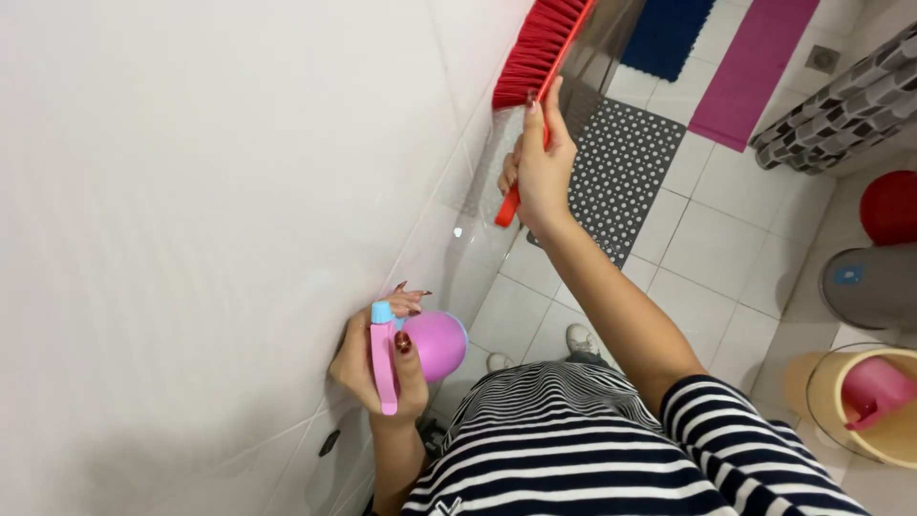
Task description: The person cleans a bathroom by first pouring water from a pink scoop into a yellow bucket. They then use a red brush to scrub the white tiled walls and floor, spraying a cleaning solution from a pink bottle onto the surfaces as they scrub.
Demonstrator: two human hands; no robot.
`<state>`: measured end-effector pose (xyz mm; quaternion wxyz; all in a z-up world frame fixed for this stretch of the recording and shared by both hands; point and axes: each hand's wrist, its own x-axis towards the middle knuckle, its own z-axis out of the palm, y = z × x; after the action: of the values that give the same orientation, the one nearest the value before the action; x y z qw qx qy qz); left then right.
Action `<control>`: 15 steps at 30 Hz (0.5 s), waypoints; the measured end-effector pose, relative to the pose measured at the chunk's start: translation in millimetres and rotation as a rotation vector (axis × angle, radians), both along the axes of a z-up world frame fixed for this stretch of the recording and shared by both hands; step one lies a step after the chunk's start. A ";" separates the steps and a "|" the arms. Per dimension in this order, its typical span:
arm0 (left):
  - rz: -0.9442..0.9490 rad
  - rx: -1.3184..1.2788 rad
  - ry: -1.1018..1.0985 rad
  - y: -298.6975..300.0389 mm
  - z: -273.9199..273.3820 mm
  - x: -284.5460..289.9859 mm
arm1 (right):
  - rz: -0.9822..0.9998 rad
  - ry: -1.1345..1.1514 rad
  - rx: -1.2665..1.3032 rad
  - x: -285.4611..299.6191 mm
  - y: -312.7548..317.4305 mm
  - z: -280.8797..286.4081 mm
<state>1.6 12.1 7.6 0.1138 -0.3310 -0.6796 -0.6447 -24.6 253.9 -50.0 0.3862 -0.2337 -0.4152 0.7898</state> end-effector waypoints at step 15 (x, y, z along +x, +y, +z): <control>-0.002 0.034 -0.015 5.7 -9.8 -3.1 | 0.030 0.091 0.135 23.0 -34.7 8.8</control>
<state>-1.5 17.8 -2.2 0.1135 -0.3248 -0.6691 -0.6587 -1.6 219.2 -41.2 0.4076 -0.1648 -0.4532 0.7755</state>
